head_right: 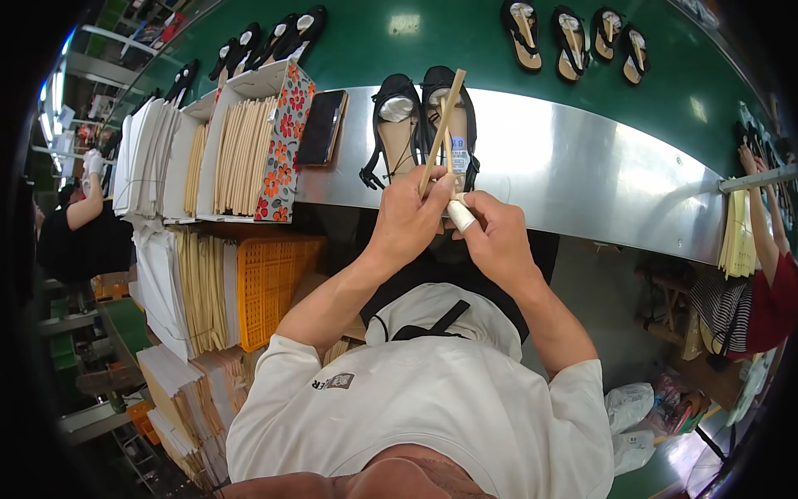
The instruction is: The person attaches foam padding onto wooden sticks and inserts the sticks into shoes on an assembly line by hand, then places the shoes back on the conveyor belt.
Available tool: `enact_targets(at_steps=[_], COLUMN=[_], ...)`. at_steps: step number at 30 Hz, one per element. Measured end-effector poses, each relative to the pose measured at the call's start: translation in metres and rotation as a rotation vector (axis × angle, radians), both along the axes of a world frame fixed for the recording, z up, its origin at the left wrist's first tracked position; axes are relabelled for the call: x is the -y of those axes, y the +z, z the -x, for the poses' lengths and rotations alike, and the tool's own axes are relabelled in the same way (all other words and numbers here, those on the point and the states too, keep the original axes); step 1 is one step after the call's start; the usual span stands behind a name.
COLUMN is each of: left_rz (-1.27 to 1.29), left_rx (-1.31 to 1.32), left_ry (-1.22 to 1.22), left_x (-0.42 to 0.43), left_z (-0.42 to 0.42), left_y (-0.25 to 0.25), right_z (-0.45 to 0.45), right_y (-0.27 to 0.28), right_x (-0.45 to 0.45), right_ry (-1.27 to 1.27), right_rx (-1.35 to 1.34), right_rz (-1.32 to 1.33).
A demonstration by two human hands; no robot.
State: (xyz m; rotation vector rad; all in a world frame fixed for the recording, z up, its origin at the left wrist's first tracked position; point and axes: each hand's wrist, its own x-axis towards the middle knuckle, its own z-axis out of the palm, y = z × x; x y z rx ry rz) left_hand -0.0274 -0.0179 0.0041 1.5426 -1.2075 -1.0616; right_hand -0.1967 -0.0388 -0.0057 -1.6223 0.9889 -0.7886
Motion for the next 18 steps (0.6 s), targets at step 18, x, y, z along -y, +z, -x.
enact_targets(at_steps=[18], left_rz=[-0.229], left_rx=[-0.685], left_ry=[0.306], left_x=[-0.022], left_z=[0.029], left_y=[-0.006], right_z=[0.002], right_y=[0.003], right_x=[0.012], right_ry=[0.012], right_rx=[0.19], right_rz=[-0.276])
